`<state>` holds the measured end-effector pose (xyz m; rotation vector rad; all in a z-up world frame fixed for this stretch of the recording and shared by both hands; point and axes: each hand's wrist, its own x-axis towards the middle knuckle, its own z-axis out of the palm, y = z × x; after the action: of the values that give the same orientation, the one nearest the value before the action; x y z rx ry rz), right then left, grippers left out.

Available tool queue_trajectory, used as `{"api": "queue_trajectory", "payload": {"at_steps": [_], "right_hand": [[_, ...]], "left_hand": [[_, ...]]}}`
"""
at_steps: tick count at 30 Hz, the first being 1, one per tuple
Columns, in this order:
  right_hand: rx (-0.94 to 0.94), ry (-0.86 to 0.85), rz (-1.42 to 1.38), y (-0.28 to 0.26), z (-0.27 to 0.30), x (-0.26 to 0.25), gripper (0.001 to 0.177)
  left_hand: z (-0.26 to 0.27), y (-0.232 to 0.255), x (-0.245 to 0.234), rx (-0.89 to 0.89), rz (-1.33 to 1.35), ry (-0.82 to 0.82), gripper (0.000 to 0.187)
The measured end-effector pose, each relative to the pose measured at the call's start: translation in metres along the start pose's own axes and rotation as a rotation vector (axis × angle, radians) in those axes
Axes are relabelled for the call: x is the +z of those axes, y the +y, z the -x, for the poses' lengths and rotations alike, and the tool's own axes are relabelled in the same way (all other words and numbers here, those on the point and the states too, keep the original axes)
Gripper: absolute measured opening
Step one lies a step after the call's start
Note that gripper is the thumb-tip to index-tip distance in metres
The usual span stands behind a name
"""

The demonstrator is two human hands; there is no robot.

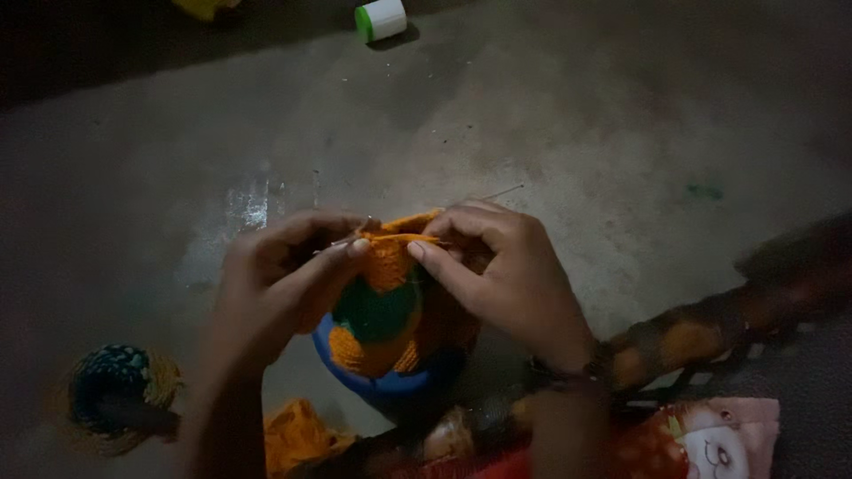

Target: The person knits a multicolored fabric using two knitting needles and orange and green yarn. They repeatedly insert the needle into stitches, wrap the yarn, and pull loops through to extend the fabric.

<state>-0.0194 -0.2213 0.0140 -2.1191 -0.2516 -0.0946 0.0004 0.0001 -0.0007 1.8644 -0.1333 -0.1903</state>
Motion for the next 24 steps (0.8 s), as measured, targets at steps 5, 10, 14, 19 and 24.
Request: {"api": "queue_trajectory", "payload": {"at_steps": [5, 10, 14, 19, 24], "right_hand": [[0.014, 0.008, -0.060, -0.029, 0.006, 0.010, 0.017], [-0.168, 0.015, 0.078, -0.048, 0.009, 0.033, 0.021], [-0.055, -0.116, 0.003, -0.037, 0.010, 0.024, 0.022], [0.007, -0.038, -0.085, 0.000, -0.001, 0.004, 0.030], [0.057, -0.089, -0.097, 0.033, -0.004, 0.008, 0.041]], "left_hand": [[-0.003, -0.010, 0.011, -0.061, 0.094, -0.156, 0.026], [-0.004, -0.016, 0.018, -0.116, 0.193, -0.117, 0.025], [-0.003, -0.011, 0.013, -0.211, 0.209, 0.012, 0.029], [0.001, -0.007, 0.001, -0.077, 0.413, -0.040, 0.035], [0.003, -0.016, -0.002, -0.094, 0.421, -0.134, 0.036]]}}
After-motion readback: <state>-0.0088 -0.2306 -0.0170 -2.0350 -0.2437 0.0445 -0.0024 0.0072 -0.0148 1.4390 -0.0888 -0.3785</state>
